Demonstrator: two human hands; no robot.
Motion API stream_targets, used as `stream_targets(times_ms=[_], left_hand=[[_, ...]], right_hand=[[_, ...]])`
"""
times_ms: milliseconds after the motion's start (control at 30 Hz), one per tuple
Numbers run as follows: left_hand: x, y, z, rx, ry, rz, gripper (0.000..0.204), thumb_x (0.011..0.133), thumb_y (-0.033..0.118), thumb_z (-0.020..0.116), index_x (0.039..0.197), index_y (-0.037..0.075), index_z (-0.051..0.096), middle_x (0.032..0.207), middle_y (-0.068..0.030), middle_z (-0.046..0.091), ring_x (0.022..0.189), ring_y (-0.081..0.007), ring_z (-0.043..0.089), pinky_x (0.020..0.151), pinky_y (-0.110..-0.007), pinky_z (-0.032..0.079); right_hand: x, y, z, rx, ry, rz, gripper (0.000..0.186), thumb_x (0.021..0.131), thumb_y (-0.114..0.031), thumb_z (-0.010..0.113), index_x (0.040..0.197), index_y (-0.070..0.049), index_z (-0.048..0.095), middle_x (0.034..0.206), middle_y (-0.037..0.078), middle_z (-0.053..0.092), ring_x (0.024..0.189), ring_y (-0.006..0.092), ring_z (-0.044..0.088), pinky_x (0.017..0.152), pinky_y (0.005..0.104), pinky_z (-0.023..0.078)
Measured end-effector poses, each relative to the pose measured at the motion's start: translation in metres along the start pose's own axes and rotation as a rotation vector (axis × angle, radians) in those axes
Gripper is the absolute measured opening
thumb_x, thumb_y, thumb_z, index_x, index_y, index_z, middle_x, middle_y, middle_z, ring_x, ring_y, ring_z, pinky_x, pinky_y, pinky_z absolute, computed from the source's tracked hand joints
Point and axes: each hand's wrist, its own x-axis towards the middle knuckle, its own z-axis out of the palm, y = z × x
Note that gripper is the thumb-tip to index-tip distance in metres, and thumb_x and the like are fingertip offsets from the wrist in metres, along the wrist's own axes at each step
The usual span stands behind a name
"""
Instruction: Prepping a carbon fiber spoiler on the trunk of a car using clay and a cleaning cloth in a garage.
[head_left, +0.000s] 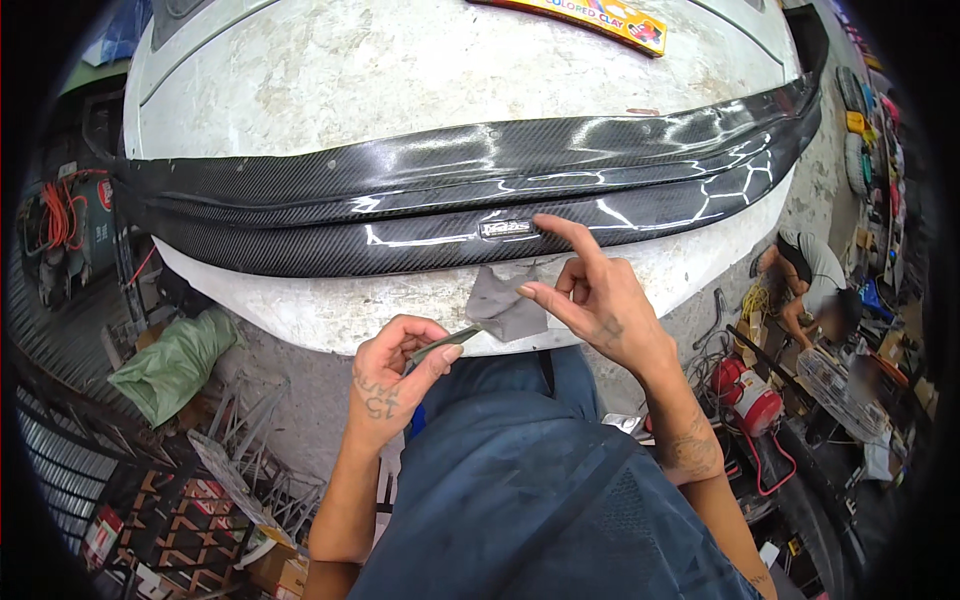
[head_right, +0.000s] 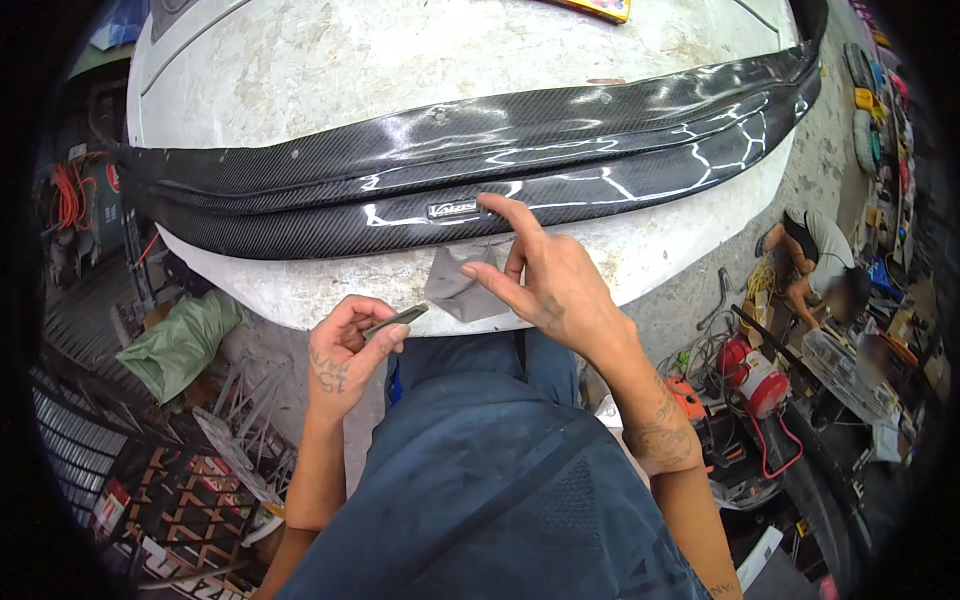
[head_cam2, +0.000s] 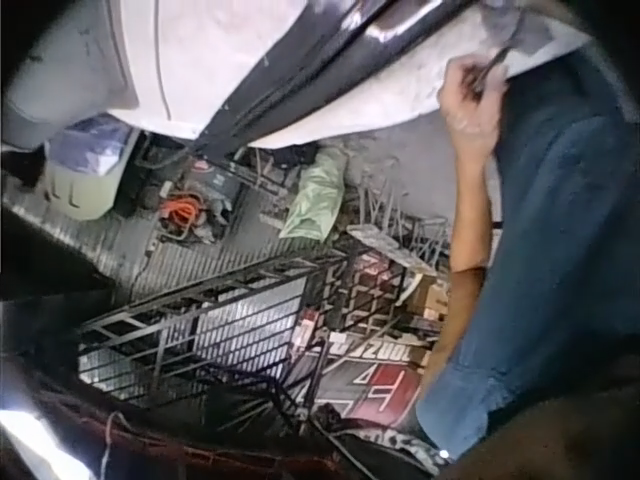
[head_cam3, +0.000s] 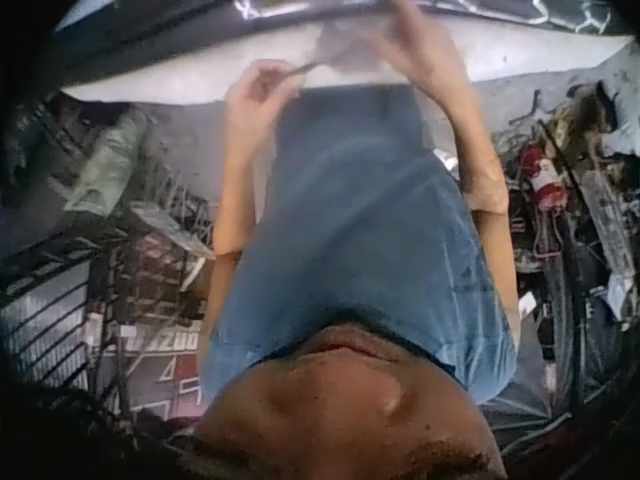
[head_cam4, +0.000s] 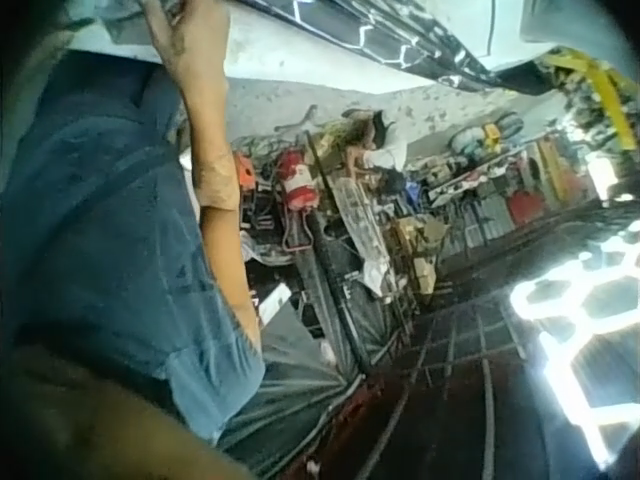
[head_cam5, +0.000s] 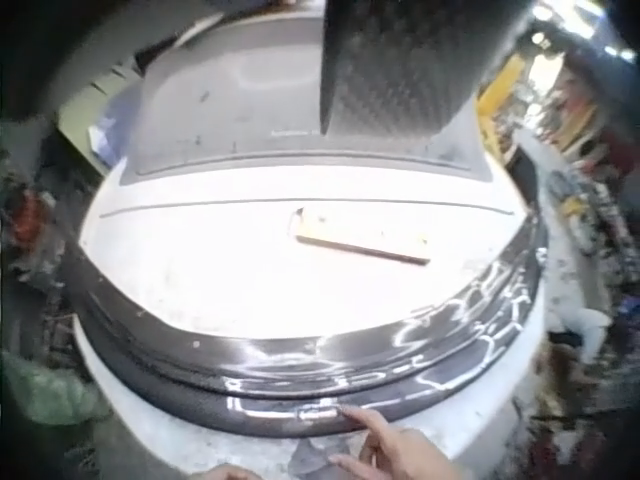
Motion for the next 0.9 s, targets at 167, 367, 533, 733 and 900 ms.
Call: stream_targets(times_ms=[167,367,533,733,900], left_hand=[[0.005,0.006,-0.013,0.012,-0.027,0.007,0.018,0.097,0.001,0.077,0.111,-0.004,0.067,0.098,-0.0056,0.073,0.087,-0.0094,0.067,0.079,-0.024,0.054],[0.009,0.012,-0.026,0.023,-0.025,0.014,0.018,0.097,0.003,0.078,0.110,-0.004,0.067,0.096,-0.0056,0.072,0.086,-0.0088,0.066,0.077,-0.023,0.053],[0.011,0.013,-0.032,0.019,-0.014,0.017,0.018,0.098,0.001,0.076,0.112,-0.004,0.064,0.098,-0.0080,0.070,0.083,-0.0102,0.067,0.074,-0.023,0.055],[0.011,0.019,-0.030,0.037,0.010,0.004,0.018,0.098,0.004,0.078,0.109,-0.003,0.067,0.093,-0.0038,0.070,0.082,-0.0076,0.064,0.073,-0.022,0.051],[0.018,0.019,-0.024,0.072,0.001,0.039,0.017,0.098,0.004,0.078,0.109,-0.002,0.067,0.092,-0.0036,0.072,0.082,-0.0079,0.065,0.074,-0.022,0.051]], right_hand=[[0.007,-0.009,0.006,-0.120,0.003,-0.045,0.070,0.097,-0.035,0.079,0.156,-0.011,0.048,0.061,0.013,0.064,0.054,0.0342,0.066,0.055,0.0433,0.051],[0.008,-0.017,0.016,-0.171,-0.031,-0.064,0.073,0.097,-0.034,0.079,0.159,-0.014,0.046,0.061,0.013,0.065,0.056,0.0348,0.067,0.058,0.0450,0.054],[0.002,-0.028,0.027,0.014,-0.202,-0.148,0.066,0.099,-0.028,0.077,0.158,-0.015,0.051,0.079,0.012,0.072,0.069,0.0283,0.073,0.064,0.0413,0.058],[-0.027,-0.006,0.054,-0.017,0.207,-0.141,0.043,0.091,-0.022,0.085,0.131,-0.011,0.071,0.098,0.010,0.070,0.073,0.0239,0.072,0.064,0.0351,0.058],[-0.033,-0.006,0.060,0.014,0.190,-0.082,0.040,0.090,-0.017,0.086,0.128,-0.009,0.073,0.109,0.009,0.067,0.081,0.0178,0.070,0.065,0.0298,0.057]])
